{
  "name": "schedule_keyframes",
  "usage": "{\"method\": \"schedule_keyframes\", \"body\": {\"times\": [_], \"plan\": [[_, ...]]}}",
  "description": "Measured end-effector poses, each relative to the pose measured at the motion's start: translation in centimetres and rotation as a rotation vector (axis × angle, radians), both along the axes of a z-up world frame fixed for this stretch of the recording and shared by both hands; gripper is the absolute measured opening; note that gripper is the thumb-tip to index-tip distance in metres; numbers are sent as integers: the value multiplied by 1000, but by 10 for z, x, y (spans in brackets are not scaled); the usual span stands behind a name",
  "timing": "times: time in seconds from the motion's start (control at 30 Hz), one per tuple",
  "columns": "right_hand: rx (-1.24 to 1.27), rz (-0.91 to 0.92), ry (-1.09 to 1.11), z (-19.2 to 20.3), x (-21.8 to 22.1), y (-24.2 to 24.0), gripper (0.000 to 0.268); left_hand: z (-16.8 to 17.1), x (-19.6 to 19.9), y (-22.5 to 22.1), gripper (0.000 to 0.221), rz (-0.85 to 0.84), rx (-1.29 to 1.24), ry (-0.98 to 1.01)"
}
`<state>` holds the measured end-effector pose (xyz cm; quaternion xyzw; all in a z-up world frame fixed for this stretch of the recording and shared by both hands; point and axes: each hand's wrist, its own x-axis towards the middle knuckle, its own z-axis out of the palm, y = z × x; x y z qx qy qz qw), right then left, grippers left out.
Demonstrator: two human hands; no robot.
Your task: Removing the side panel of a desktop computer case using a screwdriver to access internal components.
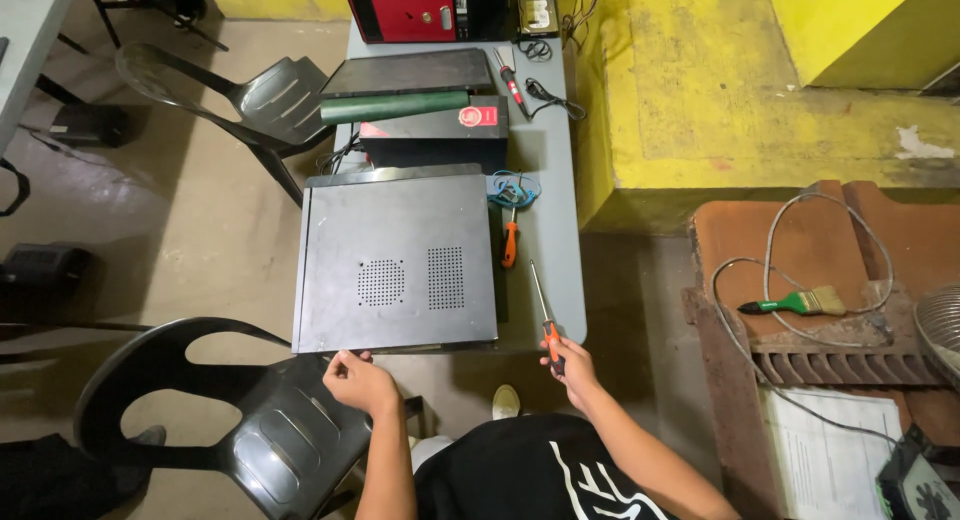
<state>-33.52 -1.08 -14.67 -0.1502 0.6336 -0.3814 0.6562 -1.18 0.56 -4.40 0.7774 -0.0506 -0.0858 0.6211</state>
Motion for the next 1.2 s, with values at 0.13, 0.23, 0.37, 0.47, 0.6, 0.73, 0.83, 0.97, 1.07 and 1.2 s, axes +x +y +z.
{"method": "schedule_keyframes", "body": {"times": [0.13, 0.23, 0.37, 0.47, 0.6, 0.73, 0.83, 0.97, 1.07, 1.2], "plan": [[7, 6, -2, 0, -3, 0, 38, -5, 3, -2, 8, 1, 41, -4], [7, 8, 4, 1, -5, 2, 36, -8, 6, -6, 23, 5, 30, 153], [9, 5, 4, 1, -5, 4, 36, -40, 18, -13, 30, 39, 65, 192], [18, 8, 5, 1, -4, 3, 36, -13, 7, -17, 39, 29, 197, 161], [14, 1, -3, -3, -3, 1, 38, 5, -1, -21, 47, 23, 208, 212], [21, 5, 1, -4, -2, 0, 36, 21, -5, -15, 46, 25, 155, 253], [8, 5, 19, -1, 0, -4, 37, 6, 7, -12, 32, 11, 41, 251], [9, 35, 131, -18, 0, -13, 47, -4, 17, -6, 16, -34, 20, 129], [-10, 48, 196, -34, 2, -28, 49, 1, 20, -4, 16, -50, 43, 115], [-73, 80, 281, -55, 7, -50, 56, 1, 23, 0, 13, -50, 133, 26]]}}
